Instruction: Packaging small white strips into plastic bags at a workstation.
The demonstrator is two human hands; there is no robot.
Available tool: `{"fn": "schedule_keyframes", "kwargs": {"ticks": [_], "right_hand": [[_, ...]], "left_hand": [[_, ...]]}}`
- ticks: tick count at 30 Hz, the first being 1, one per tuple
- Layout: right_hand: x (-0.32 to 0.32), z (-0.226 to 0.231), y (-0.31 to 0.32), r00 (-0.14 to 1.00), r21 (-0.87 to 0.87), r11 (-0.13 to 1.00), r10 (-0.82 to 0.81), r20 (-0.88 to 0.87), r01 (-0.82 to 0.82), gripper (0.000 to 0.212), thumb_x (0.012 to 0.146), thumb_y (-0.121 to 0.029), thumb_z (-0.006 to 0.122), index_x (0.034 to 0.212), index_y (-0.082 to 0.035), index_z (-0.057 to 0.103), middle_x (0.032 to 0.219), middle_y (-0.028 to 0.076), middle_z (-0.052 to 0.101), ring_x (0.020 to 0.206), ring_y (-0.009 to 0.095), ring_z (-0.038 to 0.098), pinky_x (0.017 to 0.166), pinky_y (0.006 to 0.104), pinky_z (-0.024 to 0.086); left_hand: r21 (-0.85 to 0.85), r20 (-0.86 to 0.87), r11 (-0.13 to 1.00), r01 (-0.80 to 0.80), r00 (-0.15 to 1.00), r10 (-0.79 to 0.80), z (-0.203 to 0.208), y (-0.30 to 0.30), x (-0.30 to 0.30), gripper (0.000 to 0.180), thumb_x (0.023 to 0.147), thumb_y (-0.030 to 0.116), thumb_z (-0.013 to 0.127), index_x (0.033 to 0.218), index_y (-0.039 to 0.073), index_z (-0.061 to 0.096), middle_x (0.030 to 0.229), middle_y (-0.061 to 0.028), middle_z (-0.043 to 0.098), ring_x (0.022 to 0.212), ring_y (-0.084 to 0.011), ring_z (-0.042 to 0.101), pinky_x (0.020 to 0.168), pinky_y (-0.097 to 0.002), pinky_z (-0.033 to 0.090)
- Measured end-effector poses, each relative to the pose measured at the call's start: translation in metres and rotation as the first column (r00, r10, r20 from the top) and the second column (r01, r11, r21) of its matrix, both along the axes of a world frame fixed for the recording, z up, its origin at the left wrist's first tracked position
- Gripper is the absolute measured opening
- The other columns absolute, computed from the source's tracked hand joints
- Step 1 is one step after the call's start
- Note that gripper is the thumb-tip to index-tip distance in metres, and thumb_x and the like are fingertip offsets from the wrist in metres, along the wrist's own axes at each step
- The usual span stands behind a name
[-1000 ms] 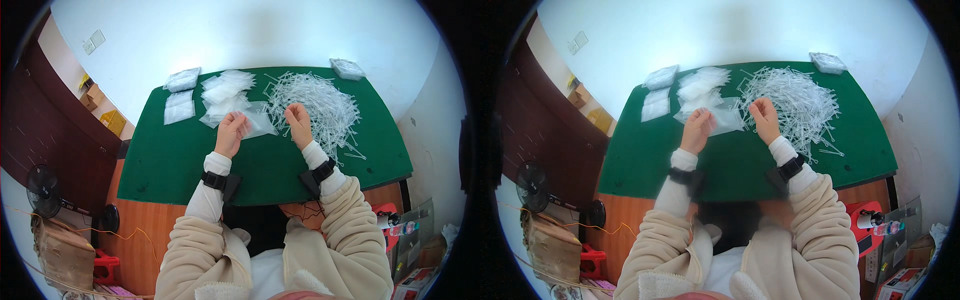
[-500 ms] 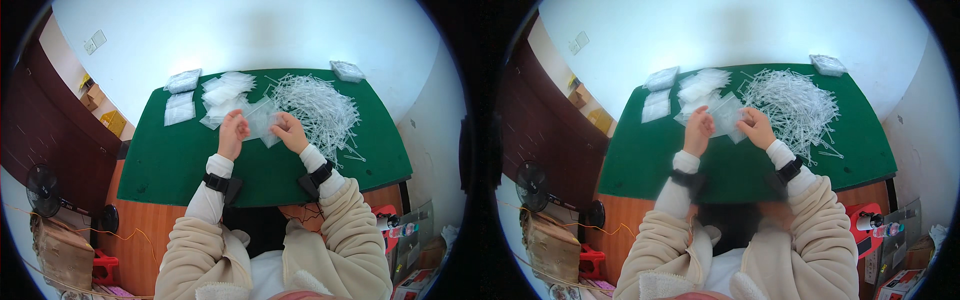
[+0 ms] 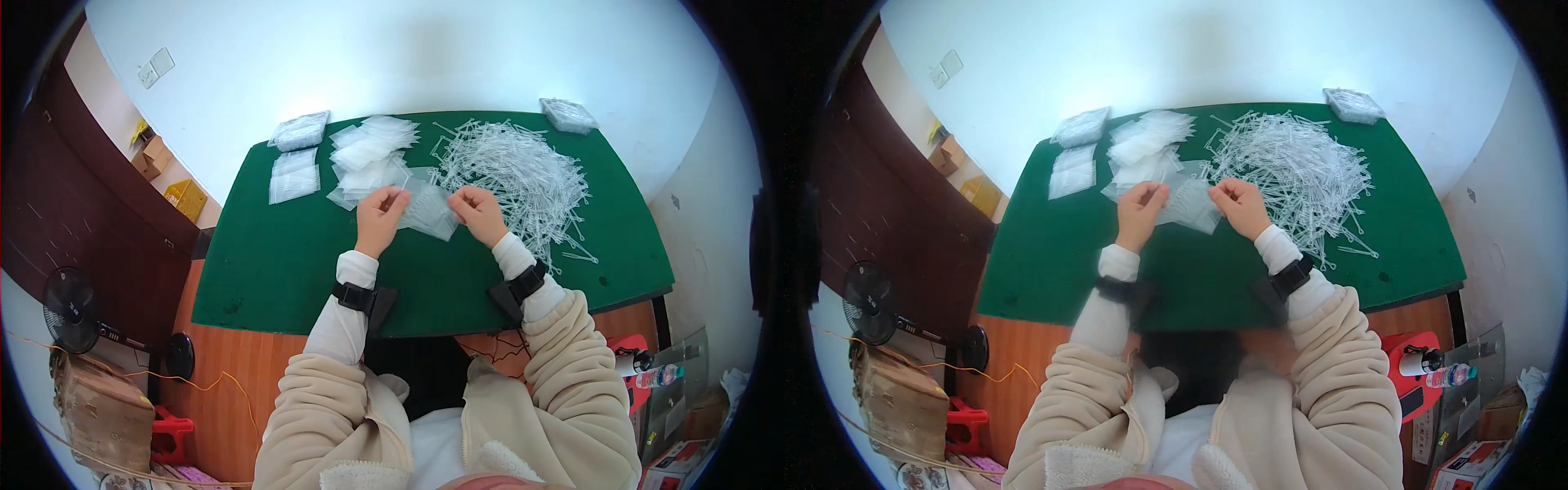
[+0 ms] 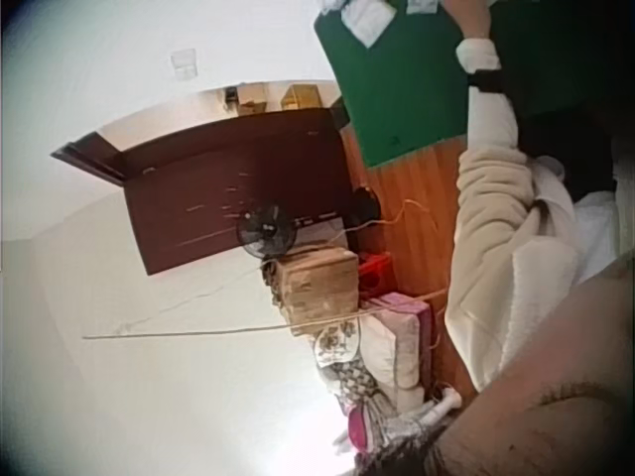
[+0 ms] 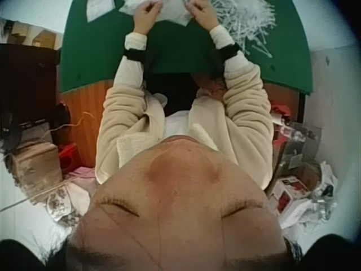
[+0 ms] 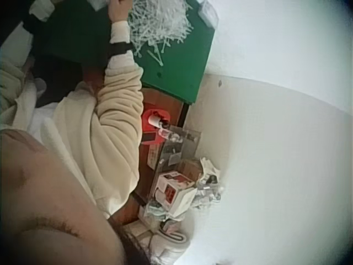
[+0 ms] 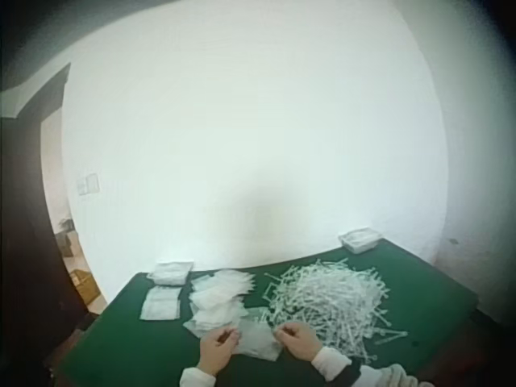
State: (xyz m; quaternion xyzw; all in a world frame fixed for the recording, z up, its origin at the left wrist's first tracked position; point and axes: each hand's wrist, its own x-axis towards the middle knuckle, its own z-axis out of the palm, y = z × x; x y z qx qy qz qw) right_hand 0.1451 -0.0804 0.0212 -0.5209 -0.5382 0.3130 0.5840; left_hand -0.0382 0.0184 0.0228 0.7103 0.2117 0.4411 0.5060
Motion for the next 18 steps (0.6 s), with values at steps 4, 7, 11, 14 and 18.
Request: {"fn": "schedule_keyframes", "kwargs": {"ticks": [4, 7, 11, 14, 18], "right_hand": [[-0.004, 0.004, -0.005, 0.978, 0.197, 0.959, -0.21, 0.015, 0.203, 0.025, 0.086, -0.019, 0.054, 0.068, -0.001, 0.051, 0.059, -0.004, 0.044, 0.055, 0.004, 0.037, 0.05, 0.0203, 0.031], [-0.003, 0.001, -0.002, 0.972, 0.233, 0.948, -0.231, 0.037, 0.216, 0.027, 0.086, -0.019, 0.053, 0.067, -0.001, 0.048, 0.058, -0.004, 0.04, 0.055, 0.005, 0.034, 0.051, 0.0208, 0.03], [-0.003, 0.001, -0.003, 0.977, 0.206, 0.956, -0.212, -0.005, 0.209, 0.031, 0.087, -0.02, 0.053, 0.064, -0.002, 0.043, 0.057, -0.004, 0.038, 0.056, 0.005, 0.033, 0.052, 0.0211, 0.031], [-0.001, 0.004, -0.002, 0.98, 0.173, 0.969, -0.157, -0.12, 0.177, 0.031, 0.087, -0.02, 0.053, 0.063, -0.003, 0.043, 0.057, -0.004, 0.038, 0.056, 0.005, 0.034, 0.052, 0.0211, 0.031], [0.0, 0.01, -0.002, 0.956, 0.103, 0.99, -0.063, -0.287, 0.096, 0.027, 0.086, -0.019, 0.054, 0.065, -0.003, 0.048, 0.057, -0.004, 0.041, 0.055, 0.004, 0.036, 0.051, 0.0211, 0.032]], "left_hand": [[-0.046, 0.114, 0.999, -0.019, 0.993, 0.025, 0.004, -0.004, 0.002, 0.015, 0.084, 0.016, 0.059, 0.081, 0.001, 0.06, 0.068, 0.001, 0.056, 0.06, -0.0057, 0.049, 0.057, -0.0193, 0.039], [-0.093, 0.171, 0.995, 0.03, 0.985, -0.014, 0.005, -0.006, 0.002, 0.015, 0.085, 0.016, 0.058, 0.08, 0.001, 0.059, 0.068, 0.0009, 0.056, 0.06, -0.0057, 0.049, 0.056, -0.0196, 0.039], [-0.139, 0.234, 0.987, 0.08, 0.971, -0.046, 0.01, -0.01, 0.004, 0.015, 0.085, 0.015, 0.058, 0.079, 0.001, 0.059, 0.066, 0.0008, 0.056, 0.057, -0.0053, 0.048, 0.054, -0.0197, 0.039], [-0.182, 0.241, 0.982, 0.057, 0.97, -0.012, 0.012, -0.011, 0.003, 0.015, 0.084, 0.015, 0.059, 0.08, 0.0, 0.059, 0.064, 0.0007, 0.057, 0.053, -0.0046, 0.049, 0.05, -0.0191, 0.039], [-0.182, 0.016, 0.981, 0.067, 0.998, -0.065, 0.014, -0.007, -0.006, 0.016, 0.084, 0.017, 0.058, 0.081, 0.001, 0.059, 0.068, 0.0015, 0.057, 0.056, -0.0041, 0.049, 0.051, -0.0197, 0.039]]}}
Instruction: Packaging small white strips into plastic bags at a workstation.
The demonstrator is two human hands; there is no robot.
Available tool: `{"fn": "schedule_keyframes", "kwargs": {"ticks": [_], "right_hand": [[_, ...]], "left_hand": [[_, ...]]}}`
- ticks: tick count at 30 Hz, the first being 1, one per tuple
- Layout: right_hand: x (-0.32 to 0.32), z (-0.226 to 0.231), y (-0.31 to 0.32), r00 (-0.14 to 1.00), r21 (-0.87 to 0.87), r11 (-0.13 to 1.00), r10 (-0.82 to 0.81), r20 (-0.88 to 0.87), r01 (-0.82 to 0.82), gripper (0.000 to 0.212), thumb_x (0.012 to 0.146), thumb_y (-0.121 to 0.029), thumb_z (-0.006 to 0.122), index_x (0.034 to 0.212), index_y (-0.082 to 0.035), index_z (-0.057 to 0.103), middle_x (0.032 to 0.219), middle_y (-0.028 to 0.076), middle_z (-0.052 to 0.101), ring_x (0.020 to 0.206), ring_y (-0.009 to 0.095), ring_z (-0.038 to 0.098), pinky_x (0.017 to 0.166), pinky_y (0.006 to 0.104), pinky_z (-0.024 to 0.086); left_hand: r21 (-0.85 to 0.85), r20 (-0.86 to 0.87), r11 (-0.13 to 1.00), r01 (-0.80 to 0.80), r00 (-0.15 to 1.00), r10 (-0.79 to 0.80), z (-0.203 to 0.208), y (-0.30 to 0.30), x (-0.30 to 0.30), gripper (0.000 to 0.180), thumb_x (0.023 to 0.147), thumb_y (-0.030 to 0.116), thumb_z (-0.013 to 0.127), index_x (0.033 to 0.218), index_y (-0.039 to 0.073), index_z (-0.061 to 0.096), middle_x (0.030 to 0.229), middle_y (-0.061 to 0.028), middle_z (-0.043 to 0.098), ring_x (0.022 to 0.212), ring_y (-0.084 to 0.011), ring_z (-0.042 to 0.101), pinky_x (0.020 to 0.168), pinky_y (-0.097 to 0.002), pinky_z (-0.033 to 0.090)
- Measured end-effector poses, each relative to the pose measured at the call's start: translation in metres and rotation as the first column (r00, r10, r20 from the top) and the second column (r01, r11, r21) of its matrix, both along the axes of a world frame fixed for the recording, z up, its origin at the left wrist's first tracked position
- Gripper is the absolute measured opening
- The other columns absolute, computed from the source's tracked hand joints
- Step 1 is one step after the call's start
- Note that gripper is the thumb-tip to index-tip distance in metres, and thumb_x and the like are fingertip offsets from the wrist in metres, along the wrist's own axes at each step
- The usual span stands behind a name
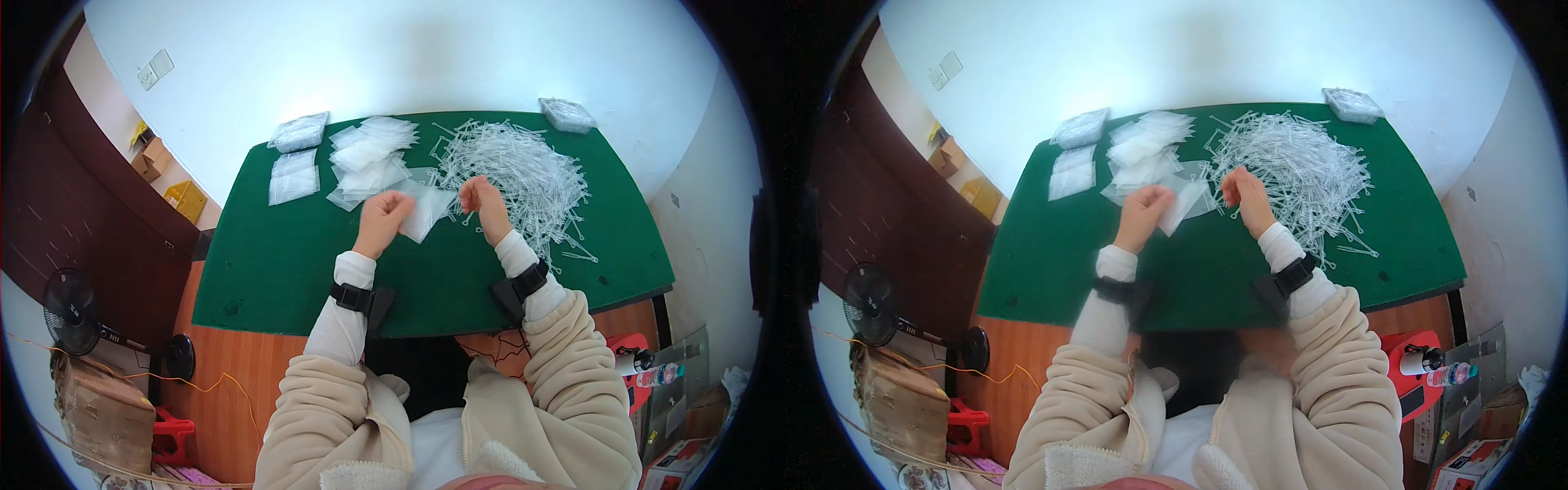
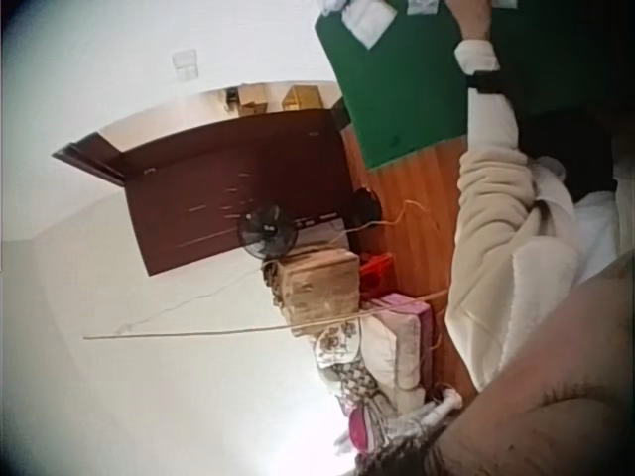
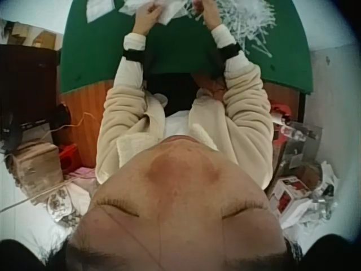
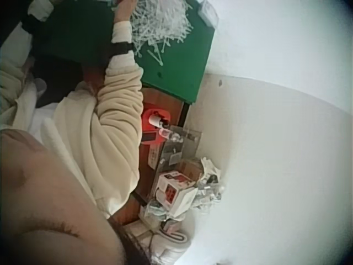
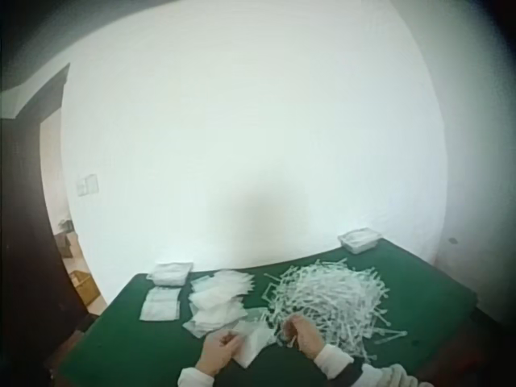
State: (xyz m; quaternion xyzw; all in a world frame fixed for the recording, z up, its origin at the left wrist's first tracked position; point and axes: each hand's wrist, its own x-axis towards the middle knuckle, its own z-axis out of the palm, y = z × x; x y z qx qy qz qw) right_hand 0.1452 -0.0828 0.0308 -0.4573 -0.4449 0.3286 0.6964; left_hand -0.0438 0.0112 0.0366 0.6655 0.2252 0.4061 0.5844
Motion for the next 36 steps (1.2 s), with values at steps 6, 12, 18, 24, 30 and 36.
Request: {"fn": "schedule_keyframes", "kwargs": {"ticks": [6, 12, 18, 24, 30, 36], "right_hand": [[-0.005, -0.012, 0.003, 0.929, -0.173, 0.961, 0.255, 0.268, -0.214, 0.017, 0.083, -0.015, 0.055, 0.073, -0.002, 0.056, 0.06, -0.003, 0.048, 0.055, 0.004, 0.041, 0.05, 0.0211, 0.034], [-0.009, -0.016, 0.004, 0.922, -0.158, 0.973, 0.21, 0.326, -0.167, 0.016, 0.082, -0.015, 0.056, 0.073, -0.001, 0.056, 0.061, -0.003, 0.05, 0.056, 0.005, 0.042, 0.051, 0.0217, 0.035], [-0.01, -0.014, 0.002, 0.89, -0.153, 0.985, 0.145, 0.433, -0.086, 0.017, 0.081, -0.016, 0.058, 0.074, -0.001, 0.056, 0.059, 0.0, 0.049, 0.055, 0.006, 0.041, 0.051, 0.0228, 0.035], [-0.004, -0.008, 0.001, 0.849, -0.047, 0.993, -0.066, 0.524, 0.106, 0.017, 0.081, -0.017, 0.059, 0.074, -0.001, 0.056, 0.059, 0.002, 0.048, 0.054, 0.009, 0.04, 0.05, 0.024, 0.035], [0.001, -0.004, 0.0, 0.817, -0.074, 0.979, -0.117, 0.564, 0.191, 0.016, 0.079, -0.016, 0.06, 0.073, -0.002, 0.056, 0.062, 0.005, 0.051, 0.056, 0.014, 0.046, 0.054, 0.0278, 0.038], [-0.004, -0.005, -0.003, 0.513, 0.167, 0.983, -0.185, 0.838, 0.081, 0.012, 0.074, -0.015, 0.06, 0.072, -0.004, 0.058, 0.068, 0.009, 0.055, 0.069, 0.025, 0.052, 0.062, 0.0344, 0.041]], "left_hand": [[0.047, -0.349, 0.939, 0.341, 0.887, -0.304, -0.001, -0.016, 0.007, 0.019, 0.084, 0.019, 0.058, 0.082, 0.001, 0.059, 0.069, 0.0018, 0.057, 0.056, -0.004, 0.048, 0.051, -0.0195, 0.039], [0.077, -0.26, 0.933, 0.351, 0.911, -0.32, -0.009, -0.018, 0.012, 0.019, 0.084, 0.019, 0.057, 0.084, 0.001, 0.059, 0.067, 0.0012, 0.056, 0.058, -0.0041, 0.048, 0.052, -0.0196, 0.039], [0.175, -0.285, 0.95, 0.26, 0.937, -0.204, -0.015, -0.012, 0.015, 0.019, 0.083, 0.019, 0.058, 0.083, -0.001, 0.061, 0.065, 0.0008, 0.056, 0.059, -0.0047, 0.049, 0.054, -0.02, 0.039], [0.266, -0.295, 0.951, 0.159, 0.952, -0.077, -0.016, -0.002, 0.011, 0.021, 0.08, 0.018, 0.059, 0.078, -0.003, 0.061, 0.063, -0.0024, 0.056, 0.056, -0.0072, 0.049, 0.053, -0.0227, 0.041], [0.358, -0.272, 0.93, 0.079, 0.962, 0.023, -0.015, 0.003, 0.006, 0.019, 0.077, 0.018, 0.062, 0.08, -0.001, 0.062, 0.066, -0.0069, 0.059, 0.058, -0.0132, 0.054, 0.054, -0.0262, 0.042], [0.57, -0.324, 0.818, 0.074, 0.936, 0.141, -0.011, -0.008, 0.009, 0.015, 0.076, 0.016, 0.061, 0.078, 0.001, 0.062, 0.069, -0.0093, 0.059, 0.059, -0.0205, 0.056, 0.054, -0.0291, 0.044]]}}
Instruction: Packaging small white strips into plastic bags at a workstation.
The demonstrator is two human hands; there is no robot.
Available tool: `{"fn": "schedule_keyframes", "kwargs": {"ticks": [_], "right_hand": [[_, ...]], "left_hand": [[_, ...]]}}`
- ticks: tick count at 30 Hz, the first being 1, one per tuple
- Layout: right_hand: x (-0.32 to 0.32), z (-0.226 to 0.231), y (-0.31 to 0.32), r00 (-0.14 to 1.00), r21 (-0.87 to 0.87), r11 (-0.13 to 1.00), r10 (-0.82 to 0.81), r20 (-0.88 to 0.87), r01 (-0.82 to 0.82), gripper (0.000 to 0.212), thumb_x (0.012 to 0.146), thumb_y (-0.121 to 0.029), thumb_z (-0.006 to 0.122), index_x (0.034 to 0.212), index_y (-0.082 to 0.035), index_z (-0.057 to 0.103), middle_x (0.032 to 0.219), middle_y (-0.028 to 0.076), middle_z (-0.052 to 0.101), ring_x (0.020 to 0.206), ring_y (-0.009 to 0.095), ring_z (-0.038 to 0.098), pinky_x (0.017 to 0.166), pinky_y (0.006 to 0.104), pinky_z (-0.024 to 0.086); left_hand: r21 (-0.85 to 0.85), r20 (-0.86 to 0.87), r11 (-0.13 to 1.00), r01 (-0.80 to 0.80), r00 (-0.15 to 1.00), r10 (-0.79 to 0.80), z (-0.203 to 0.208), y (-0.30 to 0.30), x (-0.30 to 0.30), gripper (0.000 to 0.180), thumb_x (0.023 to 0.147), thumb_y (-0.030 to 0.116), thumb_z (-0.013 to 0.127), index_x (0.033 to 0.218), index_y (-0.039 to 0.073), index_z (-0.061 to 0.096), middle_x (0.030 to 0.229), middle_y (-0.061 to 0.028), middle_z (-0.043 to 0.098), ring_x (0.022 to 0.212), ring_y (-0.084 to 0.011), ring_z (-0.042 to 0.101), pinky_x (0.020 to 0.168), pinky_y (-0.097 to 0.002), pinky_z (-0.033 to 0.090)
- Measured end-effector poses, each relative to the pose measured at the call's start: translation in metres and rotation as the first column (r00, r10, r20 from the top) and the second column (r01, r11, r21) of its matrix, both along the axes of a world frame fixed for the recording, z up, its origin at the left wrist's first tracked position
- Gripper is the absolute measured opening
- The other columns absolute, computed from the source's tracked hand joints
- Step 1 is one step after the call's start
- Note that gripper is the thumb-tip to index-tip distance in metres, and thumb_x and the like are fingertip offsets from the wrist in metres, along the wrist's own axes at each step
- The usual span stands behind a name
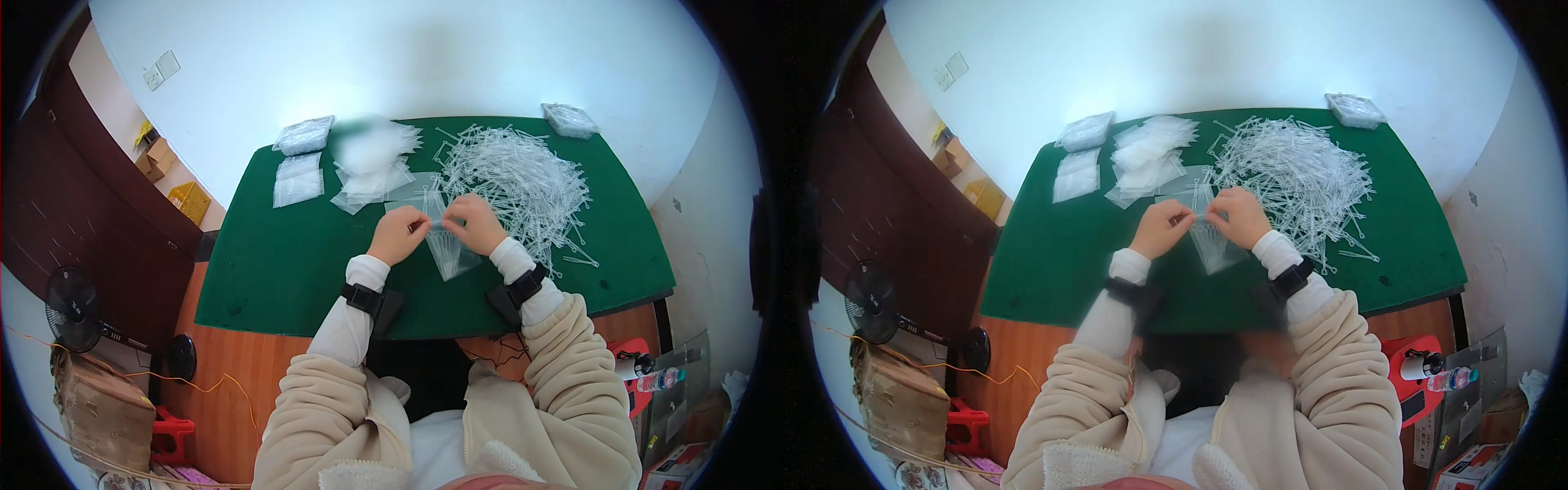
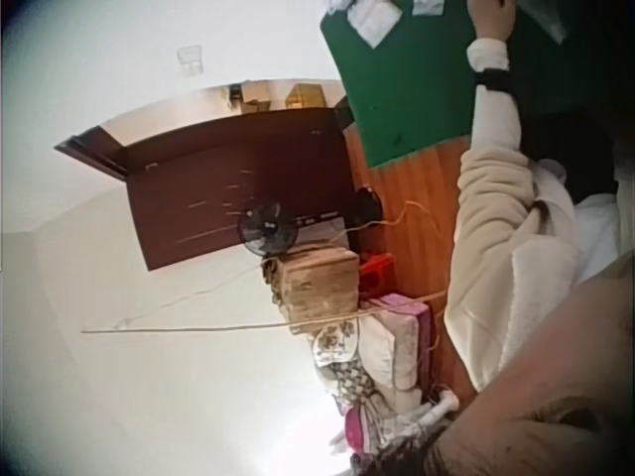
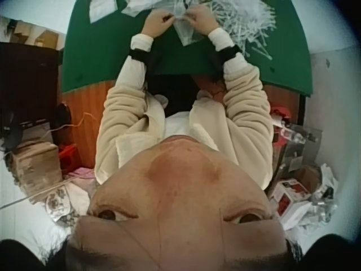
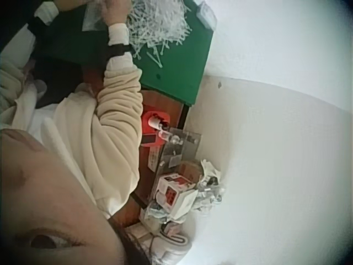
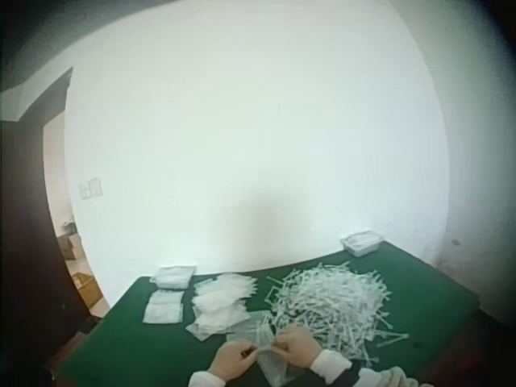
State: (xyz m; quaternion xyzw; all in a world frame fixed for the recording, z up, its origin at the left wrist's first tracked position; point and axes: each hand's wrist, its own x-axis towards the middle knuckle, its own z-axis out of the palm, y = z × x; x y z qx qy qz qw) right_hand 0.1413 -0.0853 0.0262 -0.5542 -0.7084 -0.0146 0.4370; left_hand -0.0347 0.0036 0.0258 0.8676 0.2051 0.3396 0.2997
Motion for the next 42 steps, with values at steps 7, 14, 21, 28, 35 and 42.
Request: {"fn": "schedule_keyframes", "kwargs": {"ticks": [7, 14, 21, 28, 35, 42], "right_hand": [[0.005, 0.002, -0.001, 0.997, -0.018, 0.998, 0.067, 0.026, -0.067, 0.01, 0.073, -0.014, 0.061, 0.071, -0.004, 0.059, 0.068, 0.008, 0.055, 0.068, 0.025, 0.053, 0.062, 0.0346, 0.042], [0.014, -0.006, 0.005, 0.729, -0.245, 0.946, -0.013, -0.684, -0.213, 0.014, 0.081, -0.014, 0.057, 0.075, -0.002, 0.058, 0.065, 0.0, 0.053, 0.061, 0.007, 0.048, 0.056, 0.0237, 0.041], [0.007, -0.012, 0.008, 0.402, -0.206, 0.877, -0.016, -0.916, -0.434, 0.012, 0.087, -0.015, 0.051, 0.086, -0.005, 0.057, 0.071, -0.004, 0.052, 0.061, 0.005, 0.045, 0.056, 0.0197, 0.037], [-0.003, -0.017, 0.009, 0.451, -0.261, 0.839, -0.022, -0.892, -0.477, 0.012, 0.088, -0.016, 0.05, 0.091, -0.006, 0.055, 0.073, -0.004, 0.052, 0.063, 0.005, 0.046, 0.056, 0.0198, 0.039], [-0.004, -0.008, 0.006, 0.455, -0.286, 0.85, -0.062, -0.888, -0.443, 0.014, 0.088, -0.019, 0.05, 0.089, -0.006, 0.056, 0.075, 0.0, 0.055, 0.063, 0.007, 0.05, 0.054, 0.022, 0.041], [-0.007, -0.004, 0.005, 0.38, -0.269, 0.84, -0.082, -0.921, -0.472, 0.014, 0.086, -0.016, 0.053, 0.082, -0.002, 0.056, 0.07, 0.001, 0.055, 0.059, 0.007, 0.05, 0.051, 0.0198, 0.039]], "left_hand": [[0.05, 0.021, 0.997, 0.051, 0.998, -0.052, 0.003, -0.002, 0.001, 0.014, 0.076, 0.015, 0.061, 0.076, 0.001, 0.062, 0.071, -0.0095, 0.058, 0.058, -0.021, 0.055, 0.054, -0.0288, 0.043], [-0.192, 0.063, 0.977, 0.095, 0.994, -0.084, -0.001, 0.003, 0.001, 0.015, 0.079, 0.013, 0.059, 0.081, -0.001, 0.061, 0.071, -0.0055, 0.058, 0.06, -0.0133, 0.054, 0.057, -0.0254, 0.044], [-0.57, 0.414, 0.728, 0.382, 0.898, -0.147, 0.001, 0.004, -0.001, 0.014, 0.078, 0.006, 0.055, 0.09, -0.001, 0.06, 0.085, -0.0059, 0.059, 0.074, -0.0125, 0.055, 0.067, -0.0243, 0.045], [0.028, 0.292, 0.937, 0.347, 0.894, -0.34, 0.007, -0.006, 0.006, 0.018, 0.076, 0.001, 0.054, 0.093, 0.001, 0.06, 0.104, -0.0076, 0.056, 0.094, -0.0125, 0.053, 0.078, -0.0247, 0.044], [-0.45, 0.375, 0.755, 0.477, 0.868, -0.324, 0.012, -0.007, -0.002, 0.011, 0.083, 0.009, 0.056, 0.088, 0.0, 0.059, 0.082, -0.0044, 0.06, 0.073, -0.0103, 0.056, 0.068, -0.0221, 0.045], [-0.531, 0.026, 0.809, 0.253, 0.959, -0.282, 0.003, -0.004, -0.003, 0.015, 0.085, 0.015, 0.055, 0.085, 0.001, 0.059, 0.067, -0.0003, 0.056, 0.056, -0.0056, 0.049, 0.05, -0.0204, 0.038]]}}
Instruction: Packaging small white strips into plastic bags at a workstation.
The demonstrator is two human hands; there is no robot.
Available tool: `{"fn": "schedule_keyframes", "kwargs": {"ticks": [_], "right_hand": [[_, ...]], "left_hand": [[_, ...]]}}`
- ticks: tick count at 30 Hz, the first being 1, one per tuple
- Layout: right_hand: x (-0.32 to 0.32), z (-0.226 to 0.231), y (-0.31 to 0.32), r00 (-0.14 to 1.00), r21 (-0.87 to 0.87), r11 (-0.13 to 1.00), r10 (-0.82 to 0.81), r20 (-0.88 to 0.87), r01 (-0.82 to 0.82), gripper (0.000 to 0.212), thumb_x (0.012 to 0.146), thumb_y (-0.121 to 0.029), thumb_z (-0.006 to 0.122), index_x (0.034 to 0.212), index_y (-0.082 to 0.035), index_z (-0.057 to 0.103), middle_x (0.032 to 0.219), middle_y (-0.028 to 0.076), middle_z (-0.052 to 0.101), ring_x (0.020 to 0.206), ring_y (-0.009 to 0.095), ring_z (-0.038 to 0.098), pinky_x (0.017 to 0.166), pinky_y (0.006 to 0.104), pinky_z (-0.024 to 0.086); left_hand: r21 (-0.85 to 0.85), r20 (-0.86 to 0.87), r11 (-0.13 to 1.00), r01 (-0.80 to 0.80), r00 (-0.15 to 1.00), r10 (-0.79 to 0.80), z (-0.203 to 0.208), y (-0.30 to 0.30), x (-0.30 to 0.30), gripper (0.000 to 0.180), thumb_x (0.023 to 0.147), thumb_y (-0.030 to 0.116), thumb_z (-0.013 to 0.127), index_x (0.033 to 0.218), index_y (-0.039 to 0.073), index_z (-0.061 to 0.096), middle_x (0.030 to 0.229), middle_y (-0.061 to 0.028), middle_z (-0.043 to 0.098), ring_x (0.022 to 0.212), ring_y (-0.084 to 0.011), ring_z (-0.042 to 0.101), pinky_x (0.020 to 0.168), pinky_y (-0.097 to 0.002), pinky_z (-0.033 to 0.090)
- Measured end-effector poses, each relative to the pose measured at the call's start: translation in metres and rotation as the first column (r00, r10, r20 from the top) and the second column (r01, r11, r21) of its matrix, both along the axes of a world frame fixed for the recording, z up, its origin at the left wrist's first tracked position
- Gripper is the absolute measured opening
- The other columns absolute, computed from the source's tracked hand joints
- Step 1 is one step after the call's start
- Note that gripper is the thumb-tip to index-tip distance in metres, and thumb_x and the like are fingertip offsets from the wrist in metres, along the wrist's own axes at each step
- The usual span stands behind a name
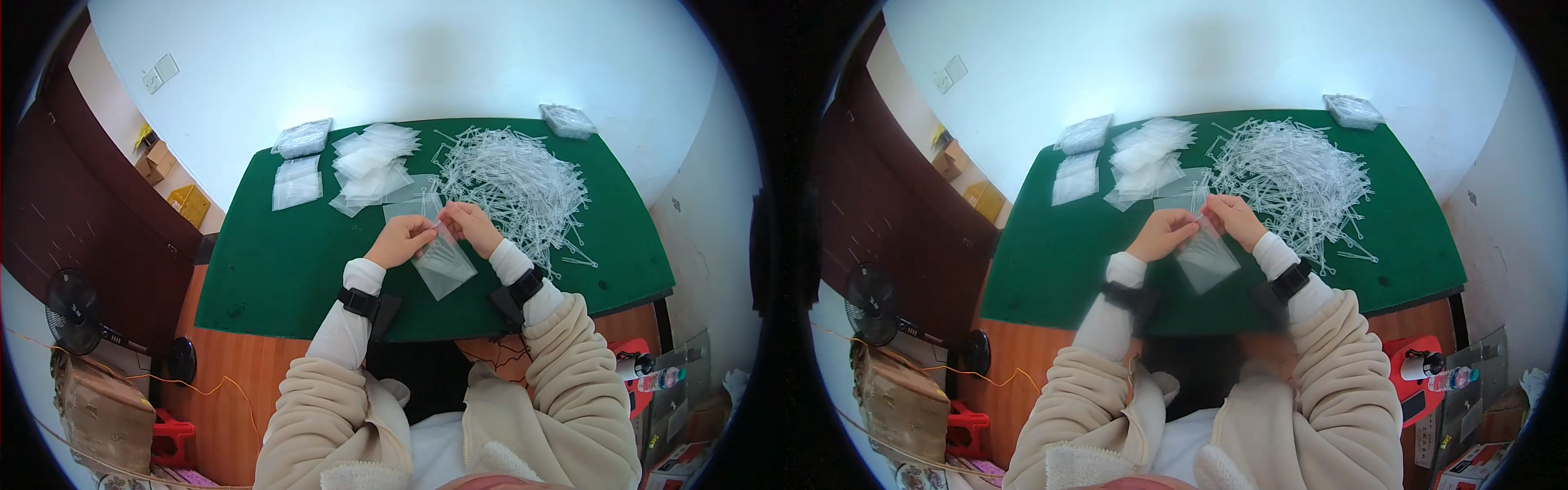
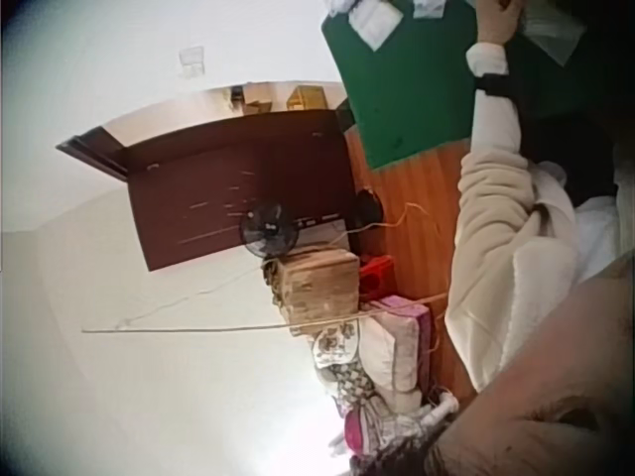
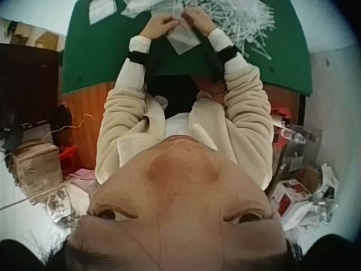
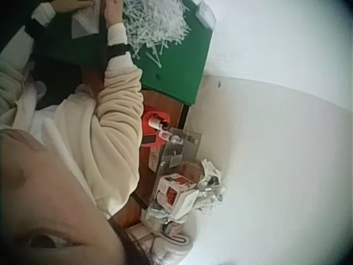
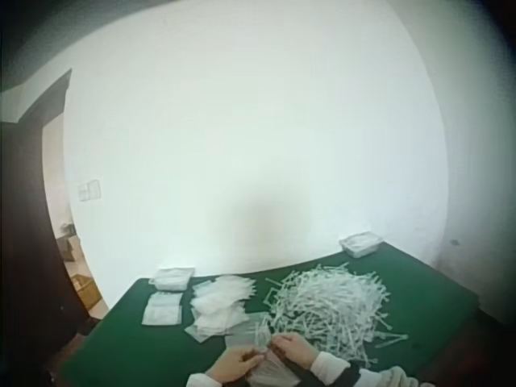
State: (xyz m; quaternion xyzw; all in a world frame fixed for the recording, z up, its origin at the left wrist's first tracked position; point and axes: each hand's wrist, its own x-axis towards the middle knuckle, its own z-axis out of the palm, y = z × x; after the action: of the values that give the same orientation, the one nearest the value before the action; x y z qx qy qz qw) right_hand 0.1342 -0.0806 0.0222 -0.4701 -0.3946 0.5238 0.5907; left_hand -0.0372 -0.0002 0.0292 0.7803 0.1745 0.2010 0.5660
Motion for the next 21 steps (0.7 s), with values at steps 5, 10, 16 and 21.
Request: {"fn": "schedule_keyframes", "kwargs": {"ticks": [5, 10, 16, 21], "right_hand": [[0.003, -0.011, 0.002, 0.94, 0.124, 0.989, 0.031, 0.34, -0.077, 0.012, 0.083, -0.013, 0.055, 0.079, -0.002, 0.056, 0.064, -0.001, 0.053, 0.054, 0.006, 0.047, 0.049, 0.0199, 0.038], [0.0, -0.012, 0.004, 0.934, 0.147, 0.986, 0.023, 0.356, -0.08, 0.01, 0.082, -0.011, 0.056, 0.078, -0.002, 0.056, 0.061, -0.002, 0.051, 0.052, 0.005, 0.045, 0.048, 0.02, 0.037], [0.0, -0.017, 0.006, 0.908, 0.25, 0.967, -0.059, 0.415, -0.052, 0.01, 0.081, -0.012, 0.057, 0.075, -0.003, 0.056, 0.061, -0.003, 0.052, 0.053, 0.004, 0.046, 0.049, 0.0201, 0.038], [0.004, -0.017, 0.006, 0.912, 0.23, 0.973, -0.107, 0.396, 0.015, 0.01, 0.08, -0.011, 0.058, 0.074, -0.003, 0.056, 0.062, -0.003, 0.052, 0.055, 0.004, 0.046, 0.051, 0.0196, 0.038]], "left_hand": [[0.027, -0.099, 0.999, -0.023, 0.995, 0.026, 0.003, -0.003, 0.003, 0.018, 0.085, 0.018, 0.055, 0.084, 0.001, 0.059, 0.065, 0.0007, 0.055, 0.054, -0.005, 0.048, 0.049, -0.0203, 0.037], [0.099, -0.005, 0.992, -0.074, 0.997, 0.075, -0.004, -0.001, 0.004, 0.019, 0.085, 0.018, 0.054, 0.082, 0.0, 0.06, 0.064, 0.0006, 0.056, 0.054, -0.0056, 0.049, 0.05, -0.0204, 0.039], [0.202, -0.003, 0.972, -0.122, 0.992, 0.125, -0.008, 0.001, 0.006, 0.019, 0.084, 0.017, 0.054, 0.079, -0.001, 0.06, 0.063, -0.0003, 0.056, 0.055, -0.0062, 0.05, 0.052, -0.0203, 0.04], [0.241, -0.004, 0.958, -0.155, 0.987, 0.161, -0.003, -0.001, 0.005, 0.019, 0.082, 0.016, 0.055, 0.078, -0.001, 0.062, 0.064, -0.0024, 0.059, 0.057, -0.0075, 0.054, 0.054, -0.0207, 0.042]]}}
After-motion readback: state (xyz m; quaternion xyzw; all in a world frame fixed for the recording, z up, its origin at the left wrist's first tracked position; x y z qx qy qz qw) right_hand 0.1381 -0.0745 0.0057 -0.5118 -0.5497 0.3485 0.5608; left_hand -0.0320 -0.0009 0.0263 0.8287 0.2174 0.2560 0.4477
